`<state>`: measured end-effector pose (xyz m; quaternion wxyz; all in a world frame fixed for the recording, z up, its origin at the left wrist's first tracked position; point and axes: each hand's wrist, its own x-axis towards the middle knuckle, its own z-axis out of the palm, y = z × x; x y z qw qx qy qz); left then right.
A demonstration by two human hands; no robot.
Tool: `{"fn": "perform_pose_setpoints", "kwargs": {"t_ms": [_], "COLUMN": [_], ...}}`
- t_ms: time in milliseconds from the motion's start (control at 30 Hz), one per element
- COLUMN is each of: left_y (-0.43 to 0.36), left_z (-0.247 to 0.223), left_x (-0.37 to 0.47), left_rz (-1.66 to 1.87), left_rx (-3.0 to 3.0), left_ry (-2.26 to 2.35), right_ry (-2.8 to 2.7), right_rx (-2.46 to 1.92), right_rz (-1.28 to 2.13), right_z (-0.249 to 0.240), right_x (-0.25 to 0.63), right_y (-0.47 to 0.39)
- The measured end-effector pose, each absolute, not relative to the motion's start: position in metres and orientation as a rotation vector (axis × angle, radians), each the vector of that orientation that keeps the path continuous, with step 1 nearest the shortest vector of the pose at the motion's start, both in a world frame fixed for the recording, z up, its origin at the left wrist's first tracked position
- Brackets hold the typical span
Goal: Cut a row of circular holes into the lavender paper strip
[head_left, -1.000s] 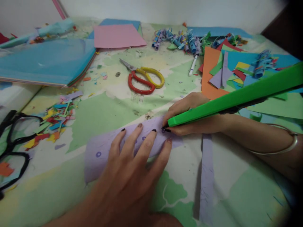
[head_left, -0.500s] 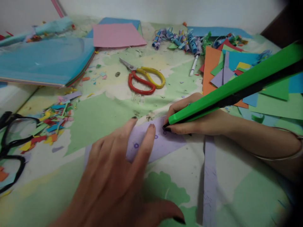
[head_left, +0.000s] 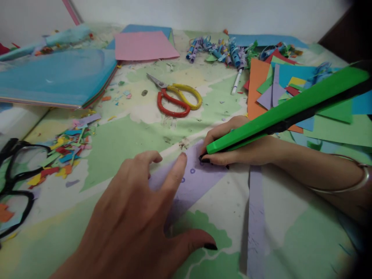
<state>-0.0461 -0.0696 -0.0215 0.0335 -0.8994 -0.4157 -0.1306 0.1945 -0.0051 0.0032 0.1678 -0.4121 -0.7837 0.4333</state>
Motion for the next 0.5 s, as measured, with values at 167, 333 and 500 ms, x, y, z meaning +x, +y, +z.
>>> {"fn": "perform_pose_setpoints", "kwargs": {"t_ms": [167, 333, 500], "left_y": [-0.0713, -0.0718, -0.0728], "left_z": [-0.0228, -0.0251, -0.0263], "left_x": [-0.0431, -0.0445, -0.0446], "left_rz": [-0.402, -0.377, -0.38], "left_rx": [-2.953, -2.929, -2.921], "left_ry": [-1.195, -1.101, -1.098], "right_ry": [-2.227, -2.155, -2.13], "right_rx": [-1.0, -0.991, -0.983], "right_rz": [1.46, 1.481, 1.486], "right_z": [-0.0003, -0.0043, -0.0065], "right_x": [0.2003, 0.2013, 0.2013], "right_y": [0.0041, 0.0043, 0.0034]}}
